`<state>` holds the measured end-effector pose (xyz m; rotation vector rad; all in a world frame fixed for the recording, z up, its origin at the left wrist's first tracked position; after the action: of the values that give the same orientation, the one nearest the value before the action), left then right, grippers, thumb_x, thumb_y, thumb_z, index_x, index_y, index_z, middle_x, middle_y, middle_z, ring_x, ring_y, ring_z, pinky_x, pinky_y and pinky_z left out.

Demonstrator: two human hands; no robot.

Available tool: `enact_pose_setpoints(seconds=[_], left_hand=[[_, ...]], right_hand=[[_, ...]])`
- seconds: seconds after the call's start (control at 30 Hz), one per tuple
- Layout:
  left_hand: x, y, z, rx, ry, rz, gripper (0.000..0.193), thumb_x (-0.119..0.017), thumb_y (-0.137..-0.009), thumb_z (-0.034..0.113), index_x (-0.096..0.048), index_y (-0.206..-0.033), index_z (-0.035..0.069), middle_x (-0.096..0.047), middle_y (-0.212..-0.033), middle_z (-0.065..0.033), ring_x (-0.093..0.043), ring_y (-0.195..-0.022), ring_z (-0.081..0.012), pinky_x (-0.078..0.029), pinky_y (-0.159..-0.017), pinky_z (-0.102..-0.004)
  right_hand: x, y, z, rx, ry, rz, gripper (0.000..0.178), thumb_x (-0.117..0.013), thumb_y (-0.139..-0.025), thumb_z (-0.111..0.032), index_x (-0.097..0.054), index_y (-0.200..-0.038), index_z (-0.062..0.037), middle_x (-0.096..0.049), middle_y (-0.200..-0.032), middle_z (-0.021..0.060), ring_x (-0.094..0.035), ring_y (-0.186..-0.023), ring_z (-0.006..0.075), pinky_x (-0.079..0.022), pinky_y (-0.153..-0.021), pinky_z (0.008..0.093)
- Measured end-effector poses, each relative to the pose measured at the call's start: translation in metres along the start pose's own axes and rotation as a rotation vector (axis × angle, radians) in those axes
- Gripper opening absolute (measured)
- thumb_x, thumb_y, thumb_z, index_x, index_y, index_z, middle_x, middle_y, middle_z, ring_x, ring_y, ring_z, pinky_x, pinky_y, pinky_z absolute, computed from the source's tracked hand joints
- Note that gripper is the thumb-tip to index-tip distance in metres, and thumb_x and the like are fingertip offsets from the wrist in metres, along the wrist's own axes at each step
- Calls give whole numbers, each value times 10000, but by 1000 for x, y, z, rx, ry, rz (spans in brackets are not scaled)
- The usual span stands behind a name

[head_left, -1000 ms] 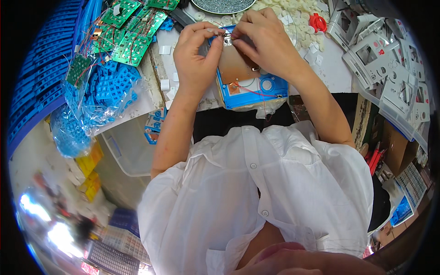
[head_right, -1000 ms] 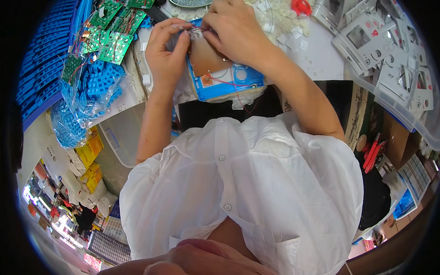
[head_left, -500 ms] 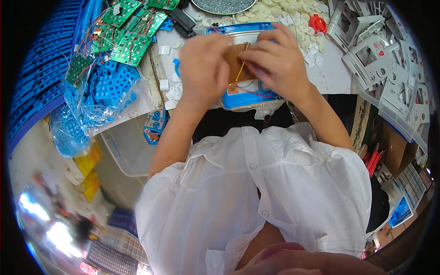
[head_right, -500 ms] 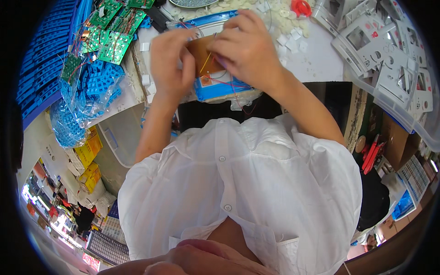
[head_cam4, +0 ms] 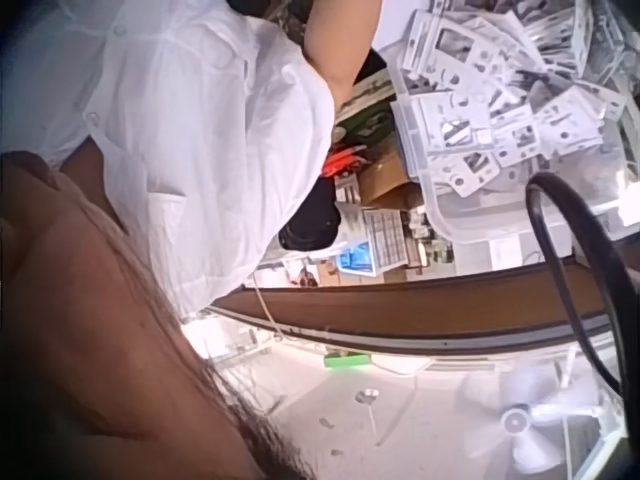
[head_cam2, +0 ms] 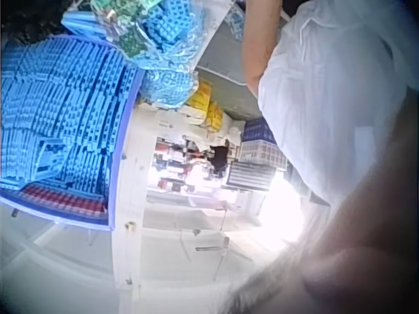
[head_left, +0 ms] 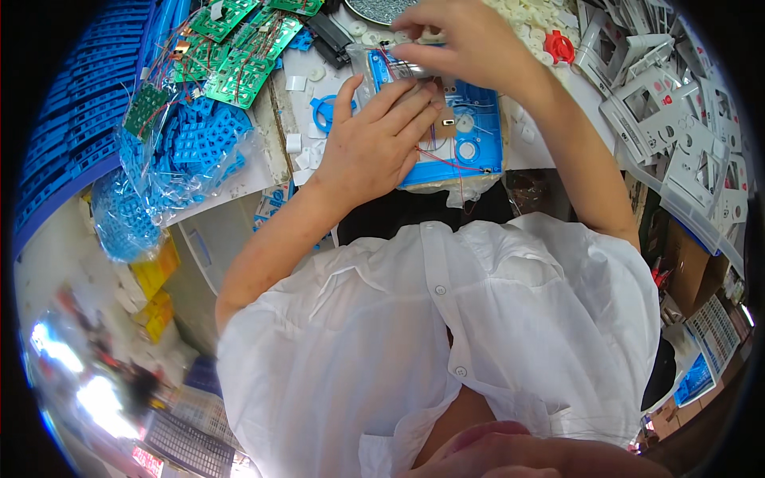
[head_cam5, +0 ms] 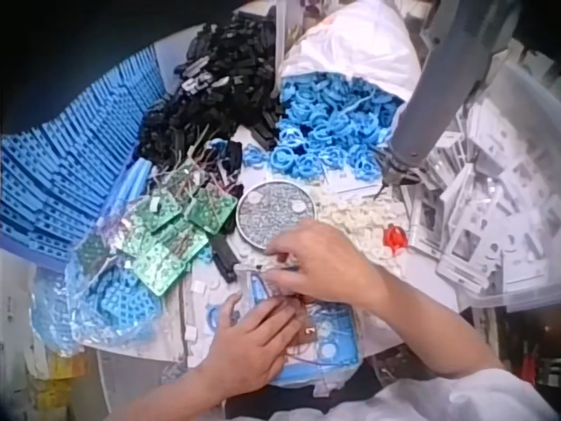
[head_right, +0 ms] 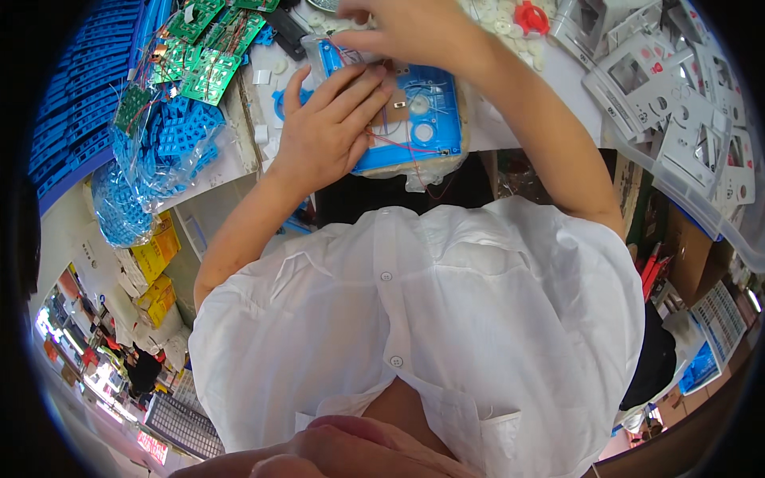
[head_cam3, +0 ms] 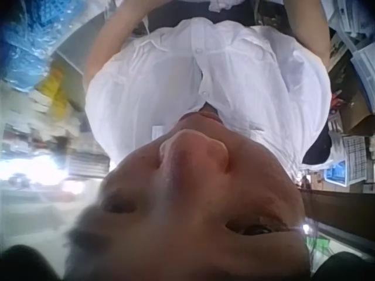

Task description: Assembling small blue electronic devices by installing internal components and fastening the casing with an electric screwdriver.

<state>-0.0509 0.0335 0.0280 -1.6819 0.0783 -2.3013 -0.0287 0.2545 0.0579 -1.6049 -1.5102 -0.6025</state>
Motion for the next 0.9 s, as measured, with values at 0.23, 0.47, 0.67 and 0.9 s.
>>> enact_pose_setpoints(seconds=[0.23,0.47,0.67,0.9], left_hand=[[-7,6,0,4,19,72,586,-705,-771,186,-653,-1354,159,-598,-1445,3,-511,-1350,-210,-227,-1142,-545],[-12,13,0,17,76,132,509,-715,-777,162,-688,-1285,149,-637,-1398,5,-557,-1256,-237,-286,-1088,-514],[-1,9,-3,-21,129,98,415,-720,-775,125,-715,-1191,116,-661,-1343,-2,-578,-1203,-241,-327,-1063,-502],[-8,-10,-46,345,472,425,180,-722,-829,72,-719,-1006,39,-670,-1079,-86,-610,-1050,-279,-469,-904,-377]], right_hand=[[-26,-17,-3,74,-16,34,243,-747,-828,-268,-711,-801,-30,-693,-796,156,-663,-824,358,-518,-769,461],[-2,3,-6,-7,-176,-10,157,-737,-837,-174,-715,-836,-18,-686,-778,145,-656,-787,347,-516,-741,433],[-4,20,0,25,-174,10,142,-734,-888,-128,-735,-998,-38,-712,-907,88,-677,-816,220,-529,-733,330],[-5,1,5,187,-243,0,148,-742,-826,-94,-707,-958,-38,-690,-956,126,-623,-971,329,-509,-829,422]])
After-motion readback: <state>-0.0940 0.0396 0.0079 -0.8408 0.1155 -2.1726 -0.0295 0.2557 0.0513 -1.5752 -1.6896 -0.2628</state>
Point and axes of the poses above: each hand's wrist, its own y-axis away from the middle knuckle, its own x-axis out of the back of the hand, z = x × y, the point moved 1 cm from there along -y, towards the middle knuckle
